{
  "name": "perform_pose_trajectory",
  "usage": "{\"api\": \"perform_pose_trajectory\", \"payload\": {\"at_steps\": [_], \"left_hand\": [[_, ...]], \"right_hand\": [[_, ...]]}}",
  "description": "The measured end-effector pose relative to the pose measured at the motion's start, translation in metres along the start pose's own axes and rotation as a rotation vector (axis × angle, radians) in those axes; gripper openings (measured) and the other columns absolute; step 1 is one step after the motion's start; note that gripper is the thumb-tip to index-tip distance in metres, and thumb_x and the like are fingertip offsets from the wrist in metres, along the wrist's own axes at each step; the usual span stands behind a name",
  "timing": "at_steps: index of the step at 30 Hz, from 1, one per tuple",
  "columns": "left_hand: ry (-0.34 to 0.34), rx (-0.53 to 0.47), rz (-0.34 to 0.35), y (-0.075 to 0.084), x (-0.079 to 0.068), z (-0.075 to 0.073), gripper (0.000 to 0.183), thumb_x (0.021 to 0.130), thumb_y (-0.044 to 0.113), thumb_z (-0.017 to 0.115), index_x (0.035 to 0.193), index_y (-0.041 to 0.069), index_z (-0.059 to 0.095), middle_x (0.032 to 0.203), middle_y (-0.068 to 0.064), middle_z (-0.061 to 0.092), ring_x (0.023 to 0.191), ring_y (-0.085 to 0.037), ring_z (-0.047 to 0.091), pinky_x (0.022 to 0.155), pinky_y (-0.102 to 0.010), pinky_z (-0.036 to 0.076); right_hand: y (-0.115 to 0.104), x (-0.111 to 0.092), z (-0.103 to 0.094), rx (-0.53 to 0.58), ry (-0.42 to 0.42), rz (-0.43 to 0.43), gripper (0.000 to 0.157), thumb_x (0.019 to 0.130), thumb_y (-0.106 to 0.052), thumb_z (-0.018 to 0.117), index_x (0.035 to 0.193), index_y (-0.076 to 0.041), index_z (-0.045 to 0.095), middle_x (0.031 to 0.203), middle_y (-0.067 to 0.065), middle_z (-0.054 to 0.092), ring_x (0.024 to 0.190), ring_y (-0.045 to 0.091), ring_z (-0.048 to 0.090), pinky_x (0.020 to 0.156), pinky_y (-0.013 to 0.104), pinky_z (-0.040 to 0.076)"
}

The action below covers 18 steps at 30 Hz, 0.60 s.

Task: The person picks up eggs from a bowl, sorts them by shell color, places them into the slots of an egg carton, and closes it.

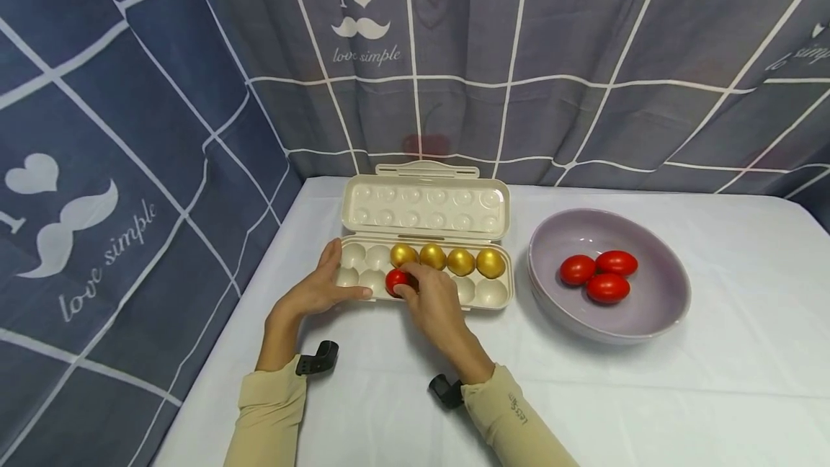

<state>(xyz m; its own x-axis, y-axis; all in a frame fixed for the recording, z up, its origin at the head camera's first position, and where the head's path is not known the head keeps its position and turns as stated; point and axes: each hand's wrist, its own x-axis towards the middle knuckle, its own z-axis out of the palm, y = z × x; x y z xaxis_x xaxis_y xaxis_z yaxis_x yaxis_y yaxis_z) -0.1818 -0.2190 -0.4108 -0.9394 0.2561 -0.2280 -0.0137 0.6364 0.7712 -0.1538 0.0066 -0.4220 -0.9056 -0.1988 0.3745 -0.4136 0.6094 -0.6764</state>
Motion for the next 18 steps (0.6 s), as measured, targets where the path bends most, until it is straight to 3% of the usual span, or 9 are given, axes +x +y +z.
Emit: {"api": "perform_pose_trajectory", "payload": {"at_steps": [11,18], "left_hand": [[0.013,-0.001,0.004,-0.0004,-0.0006,0.0005,0.123,0.081,0.034,0.081,0.152,-0.006,-0.01,0.16,-0.023,-0.017,0.146,-0.039,-0.013,0.114,-0.06,0.001],[0.004,0.001,0.007,0.0025,-0.0014,-0.0012,0.123,0.08,0.035,0.081,0.153,-0.006,-0.01,0.16,-0.023,-0.017,0.147,-0.039,-0.012,0.115,-0.059,0.001]], "right_hand": [[-0.0002,-0.007,0.0049,-0.058,-0.025,-0.03,0.026,0.086,-0.012,0.077,0.109,-0.003,0.07,0.098,0.01,0.071,0.09,0.026,0.066,0.079,0.043,0.053],[-0.0015,-0.0094,0.0017,-0.051,-0.027,-0.042,0.03,0.086,-0.012,0.077,0.113,-0.002,0.07,0.099,0.01,0.071,0.088,0.025,0.065,0.078,0.041,0.053]]}}
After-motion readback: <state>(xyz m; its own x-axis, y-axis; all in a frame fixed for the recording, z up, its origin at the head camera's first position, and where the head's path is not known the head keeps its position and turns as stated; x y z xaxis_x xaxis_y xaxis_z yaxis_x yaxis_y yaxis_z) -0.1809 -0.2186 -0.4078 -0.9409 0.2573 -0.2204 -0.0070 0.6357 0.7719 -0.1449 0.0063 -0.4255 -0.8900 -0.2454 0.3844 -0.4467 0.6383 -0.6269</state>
